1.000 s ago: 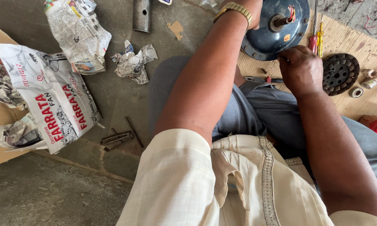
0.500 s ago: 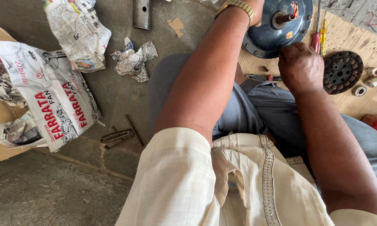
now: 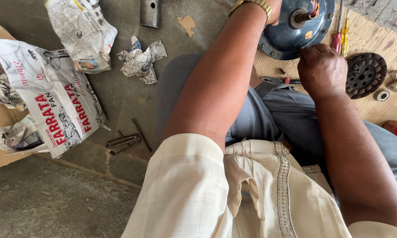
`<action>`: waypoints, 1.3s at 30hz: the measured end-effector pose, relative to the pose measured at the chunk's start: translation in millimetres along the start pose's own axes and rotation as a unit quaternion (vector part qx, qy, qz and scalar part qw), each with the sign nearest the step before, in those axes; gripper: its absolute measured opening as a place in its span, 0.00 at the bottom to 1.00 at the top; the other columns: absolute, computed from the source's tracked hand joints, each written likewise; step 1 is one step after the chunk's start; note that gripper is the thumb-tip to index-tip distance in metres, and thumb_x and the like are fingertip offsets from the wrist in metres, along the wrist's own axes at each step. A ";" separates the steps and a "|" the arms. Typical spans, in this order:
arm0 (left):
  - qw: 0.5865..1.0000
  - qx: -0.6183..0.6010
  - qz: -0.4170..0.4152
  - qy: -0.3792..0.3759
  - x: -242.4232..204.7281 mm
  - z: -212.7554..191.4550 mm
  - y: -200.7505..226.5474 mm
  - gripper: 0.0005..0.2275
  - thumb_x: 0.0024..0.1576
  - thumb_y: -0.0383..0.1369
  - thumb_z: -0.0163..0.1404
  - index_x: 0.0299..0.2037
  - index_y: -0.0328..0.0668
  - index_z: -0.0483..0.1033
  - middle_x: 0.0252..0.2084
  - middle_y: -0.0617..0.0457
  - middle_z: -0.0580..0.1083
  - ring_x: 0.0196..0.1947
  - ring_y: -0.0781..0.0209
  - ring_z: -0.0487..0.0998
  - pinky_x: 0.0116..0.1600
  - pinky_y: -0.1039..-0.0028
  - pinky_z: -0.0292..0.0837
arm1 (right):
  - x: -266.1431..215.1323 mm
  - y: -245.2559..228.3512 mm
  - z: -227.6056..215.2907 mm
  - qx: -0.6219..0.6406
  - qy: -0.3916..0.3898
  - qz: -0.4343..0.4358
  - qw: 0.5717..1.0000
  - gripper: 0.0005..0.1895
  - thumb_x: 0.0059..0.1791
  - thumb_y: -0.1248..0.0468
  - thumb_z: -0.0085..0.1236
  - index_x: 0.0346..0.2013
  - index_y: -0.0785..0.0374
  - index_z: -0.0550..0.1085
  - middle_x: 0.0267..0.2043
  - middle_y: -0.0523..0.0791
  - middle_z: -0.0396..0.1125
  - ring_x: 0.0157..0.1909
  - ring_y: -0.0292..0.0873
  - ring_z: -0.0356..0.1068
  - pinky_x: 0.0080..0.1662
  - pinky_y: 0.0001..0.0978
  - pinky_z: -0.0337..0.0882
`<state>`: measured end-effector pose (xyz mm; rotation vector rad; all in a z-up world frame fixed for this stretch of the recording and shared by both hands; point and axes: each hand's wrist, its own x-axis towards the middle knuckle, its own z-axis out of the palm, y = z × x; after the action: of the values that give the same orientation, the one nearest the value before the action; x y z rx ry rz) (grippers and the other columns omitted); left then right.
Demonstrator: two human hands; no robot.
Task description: The person sits on the floor and assembles an electric motor. They use a hammer to secure a metal tube into the motor housing, then fit the stator and rotor components together. The person uses a screwdriver to tighten screws on the motor casing and a brush to clean the internal parts.
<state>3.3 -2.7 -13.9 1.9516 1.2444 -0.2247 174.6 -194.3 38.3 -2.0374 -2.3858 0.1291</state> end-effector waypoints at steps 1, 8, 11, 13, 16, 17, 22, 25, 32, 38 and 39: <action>1.000 -0.001 -0.001 -0.001 -0.4 0.6 -0.8 0.15 0.54 0.38 0.60 0.49 0.42 0.79 0.42 0.44 0.80 0.43 0.50 0.83 0.45 0.60 0.82 | 0.3 0.2 0.1 -0.004 -0.004 -0.004 1.000 0.08 0.56 0.65 0.56 0.35 0.58 0.81 0.39 0.44 0.75 0.41 0.47 0.76 0.43 0.40 0.76; 1.000 -0.002 0.001 0.001 -1.0 3.6 -0.7 0.16 0.54 0.39 0.60 0.49 0.42 0.78 0.42 0.44 0.80 0.44 0.49 0.83 0.45 0.59 0.81 | 0.8 -0.9 -1.2 -0.023 0.004 -0.012 1.000 0.10 0.57 0.62 0.57 0.33 0.58 0.80 0.37 0.43 0.74 0.41 0.47 0.76 0.42 0.40 0.76; 1.000 -0.004 -0.002 0.000 -2.2 6.7 -2.0 0.16 0.54 0.39 0.60 0.49 0.42 0.78 0.42 0.44 0.80 0.44 0.49 0.83 0.45 0.59 0.81 | -1.0 -2.0 -0.5 -0.045 -0.002 -0.019 0.999 0.10 0.57 0.62 0.57 0.33 0.58 0.80 0.37 0.43 0.74 0.40 0.47 0.76 0.41 0.40 0.76; 1.000 -0.002 -0.001 0.001 -0.3 6.6 -3.1 0.16 0.54 0.39 0.60 0.49 0.42 0.78 0.42 0.44 0.80 0.44 0.49 0.83 0.45 0.59 0.81 | 0.8 -0.8 -0.1 -0.044 -0.001 -0.024 0.999 0.10 0.57 0.63 0.57 0.33 0.58 0.80 0.37 0.43 0.74 0.39 0.47 0.75 0.42 0.40 0.75; 1.000 0.000 -0.001 -0.001 2.3 11.4 -5.0 0.16 0.54 0.39 0.60 0.49 0.42 0.78 0.42 0.44 0.80 0.44 0.49 0.83 0.46 0.59 0.81 | 1.4 3.2 0.2 -0.012 0.009 -0.034 0.999 0.07 0.55 0.63 0.60 0.34 0.59 0.80 0.38 0.45 0.74 0.38 0.47 0.75 0.41 0.40 0.75; 1.000 0.000 0.000 -0.002 3.0 13.2 -5.5 0.16 0.54 0.39 0.60 0.49 0.42 0.78 0.42 0.44 0.79 0.44 0.49 0.83 0.46 0.59 0.81 | 2.4 6.3 -0.4 0.007 0.011 -0.035 0.999 0.05 0.53 0.63 0.62 0.34 0.60 0.81 0.39 0.46 0.74 0.38 0.48 0.75 0.40 0.40 0.75; 1.000 0.001 0.003 0.009 3.4 10.1 -4.5 0.17 0.53 0.39 0.61 0.50 0.42 0.78 0.43 0.44 0.79 0.44 0.49 0.83 0.46 0.58 0.80 | 8.9 29.4 -12.7 0.273 -0.029 0.127 0.953 0.06 0.52 0.67 0.67 0.43 0.64 0.81 0.39 0.48 0.75 0.38 0.40 0.75 0.45 0.33 0.77; 0.999 0.013 0.004 0.035 -1.5 6.3 -2.6 0.19 0.50 0.40 0.64 0.48 0.40 0.78 0.44 0.42 0.79 0.46 0.46 0.82 0.49 0.59 0.79 | 3.9 50.7 -22.7 0.383 -0.045 0.225 0.895 0.06 0.53 0.68 0.66 0.43 0.67 0.79 0.42 0.46 0.76 0.43 0.34 0.74 0.47 0.27 0.75; 0.988 -0.003 0.059 0.139 -5.7 -10.0 -4.9 0.38 0.31 0.35 0.75 0.52 0.33 0.69 0.51 0.35 0.76 0.50 0.38 0.77 0.53 0.58 0.74 | -1.3 57.3 -17.4 0.360 -0.053 0.156 0.918 0.09 0.51 0.67 0.68 0.45 0.67 0.81 0.40 0.48 0.76 0.38 0.37 0.74 0.44 0.29 0.75; 0.998 -0.029 0.000 0.054 -13.4 -23.9 2.9 0.39 0.40 0.35 0.73 0.59 0.38 0.60 0.52 0.34 0.75 0.56 0.35 0.75 0.58 0.56 0.73 | 15.6 47.5 -22.1 0.284 -0.048 0.082 0.954 0.08 0.49 0.65 0.66 0.40 0.64 0.81 0.36 0.50 0.75 0.36 0.47 0.76 0.43 0.38 0.76; 0.998 -0.030 -0.004 0.054 -14.0 -24.3 3.5 0.40 0.40 0.35 0.73 0.60 0.38 0.60 0.53 0.34 0.74 0.56 0.35 0.75 0.59 0.56 0.73 | 16.9 47.3 -22.4 0.275 -0.048 0.072 0.957 0.08 0.48 0.64 0.65 0.40 0.64 0.81 0.36 0.50 0.75 0.36 0.50 0.76 0.43 0.39 0.75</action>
<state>-6.9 3.9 11.6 1.9296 1.3125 -0.0865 219.8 -168.9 56.7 -1.9461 -1.9347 0.8086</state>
